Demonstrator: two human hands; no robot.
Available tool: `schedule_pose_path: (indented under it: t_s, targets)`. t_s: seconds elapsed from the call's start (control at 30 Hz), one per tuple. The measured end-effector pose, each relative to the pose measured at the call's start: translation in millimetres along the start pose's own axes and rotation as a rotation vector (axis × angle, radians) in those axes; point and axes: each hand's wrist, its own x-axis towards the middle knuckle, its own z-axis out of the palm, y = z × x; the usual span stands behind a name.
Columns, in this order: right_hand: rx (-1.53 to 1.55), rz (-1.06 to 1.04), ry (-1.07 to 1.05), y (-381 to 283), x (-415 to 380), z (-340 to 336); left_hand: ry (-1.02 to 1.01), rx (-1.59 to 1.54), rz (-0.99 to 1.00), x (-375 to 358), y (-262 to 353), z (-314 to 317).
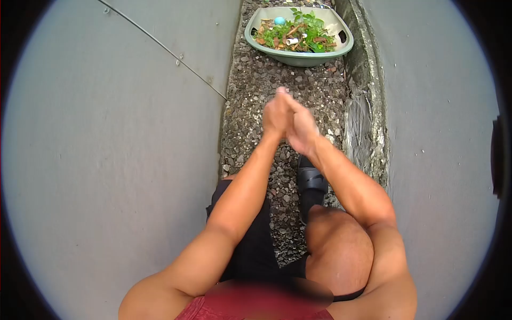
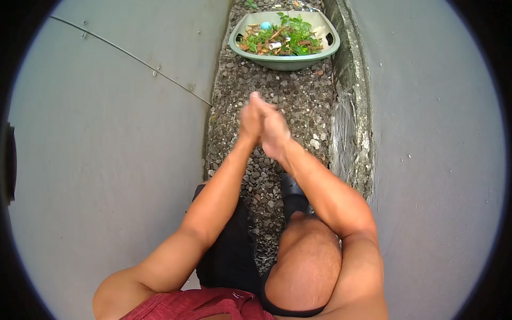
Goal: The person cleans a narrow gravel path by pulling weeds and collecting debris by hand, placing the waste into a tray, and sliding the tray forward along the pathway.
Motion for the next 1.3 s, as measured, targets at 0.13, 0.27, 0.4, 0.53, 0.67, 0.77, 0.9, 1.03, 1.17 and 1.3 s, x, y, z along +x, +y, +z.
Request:
schedule_pose_path:
  t_s: [0.13,0.27,0.4,0.53,0.67,0.77,0.9,1.03,1.17,1.3]
  targets:
    - [-0.112,-0.429,-0.142,-116.7,-27.0,62.8,0.007,-0.225,-0.531,32.4,-78.7,-14.3]
    - [-0.713,-1.27,0.105,-142.2,-13.3,62.2,-0.168,-0.657,-0.595,26.6,-61.4,11.7]
    - [-1.078,-0.585,0.021,13.1,8.5,-38.8,-0.193,-1.195,-0.487,21.0,-47.7,16.5]
    - [-1.702,0.126,0.165,3.4,6.6,-112.1,-0.203,-0.908,-0.046,13.2,19.2,-26.6]
    - [-1.643,0.131,0.281,-21.9,19.6,-119.1,-0.262,-1.15,-0.024,16.7,28.2,-23.4]
    - [-0.761,0.075,0.005,2.8,51.8,-155.1,-0.598,-1.175,-0.2,-9.8,45.9,5.2]
    - [-0.621,-0.095,-0.014,0.7,24.7,-82.0,-0.628,-1.175,-0.381,-14.1,35.9,20.1]
    - [-1.294,-0.514,0.088,-28.3,8.2,-38.7,0.529,-0.565,0.013,69.0,-78.3,-26.4]
    - [-1.934,-0.438,0.001,-24.7,6.1,-46.3,0.108,-0.835,0.016,29.4,9.0,-19.1]
    - [-2.629,-0.767,-0.091,28.7,27.1,-98.8,-1.035,-1.172,-0.377,-2.2,47.5,6.1]
